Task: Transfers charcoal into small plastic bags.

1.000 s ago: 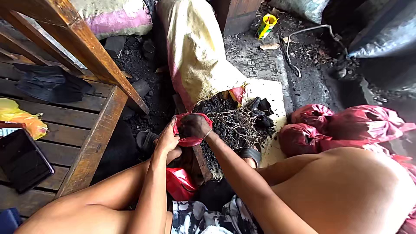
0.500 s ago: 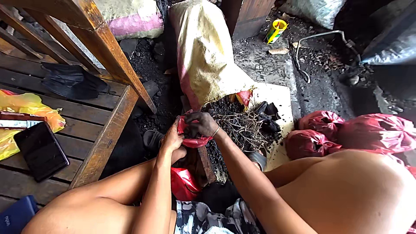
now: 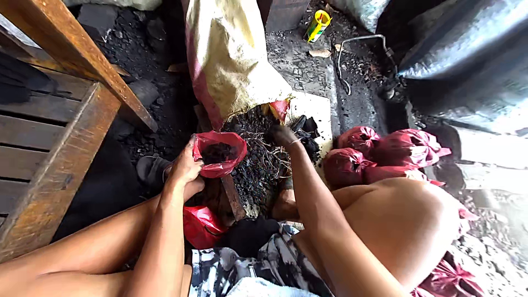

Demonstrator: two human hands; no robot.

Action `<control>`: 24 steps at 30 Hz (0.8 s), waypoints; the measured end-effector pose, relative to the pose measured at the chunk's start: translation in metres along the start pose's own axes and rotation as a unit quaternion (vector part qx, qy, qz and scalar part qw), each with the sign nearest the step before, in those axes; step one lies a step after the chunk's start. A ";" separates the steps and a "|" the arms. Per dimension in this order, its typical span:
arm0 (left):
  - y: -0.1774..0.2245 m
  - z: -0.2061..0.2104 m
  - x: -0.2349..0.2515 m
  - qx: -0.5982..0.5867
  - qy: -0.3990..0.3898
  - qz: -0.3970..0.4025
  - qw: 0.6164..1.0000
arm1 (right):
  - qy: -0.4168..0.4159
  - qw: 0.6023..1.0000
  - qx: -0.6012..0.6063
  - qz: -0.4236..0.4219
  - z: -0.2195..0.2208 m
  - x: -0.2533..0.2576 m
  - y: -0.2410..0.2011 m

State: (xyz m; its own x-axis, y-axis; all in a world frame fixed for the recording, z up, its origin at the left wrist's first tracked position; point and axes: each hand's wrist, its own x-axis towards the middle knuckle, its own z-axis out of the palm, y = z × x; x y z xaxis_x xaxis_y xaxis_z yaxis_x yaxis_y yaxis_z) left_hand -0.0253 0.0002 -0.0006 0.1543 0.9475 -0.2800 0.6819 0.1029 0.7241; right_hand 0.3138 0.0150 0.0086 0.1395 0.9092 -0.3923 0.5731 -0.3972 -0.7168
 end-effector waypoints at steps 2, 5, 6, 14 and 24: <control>0.000 0.002 0.002 -0.004 -0.006 0.004 1.000 | -0.094 0.986 -0.085 0.109 0.025 -0.009 0.026; -0.007 0.002 0.003 -0.006 -0.008 -0.001 1.000 | -0.197 0.943 -0.171 0.206 0.063 -0.022 0.046; -0.008 0.002 0.004 -0.008 -0.009 -0.003 1.000 | -0.194 0.937 -0.184 0.227 0.068 -0.026 0.048; -0.008 0.003 0.006 -0.005 -0.011 -0.016 1.000 | 0.082 0.954 -0.109 0.266 0.044 -0.011 0.062; -0.011 0.003 0.002 0.012 -0.006 -0.039 0.999 | -0.053 0.934 -0.132 0.327 0.058 -0.031 0.077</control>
State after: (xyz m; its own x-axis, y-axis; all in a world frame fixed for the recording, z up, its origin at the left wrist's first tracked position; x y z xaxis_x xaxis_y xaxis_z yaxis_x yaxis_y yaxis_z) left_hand -0.0301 0.0003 -0.0108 0.1091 0.9331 -0.3426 0.7088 0.1686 0.6850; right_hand 0.3063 -0.0512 -0.0681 0.4573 0.4599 -0.7612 0.5742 -0.8063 -0.1422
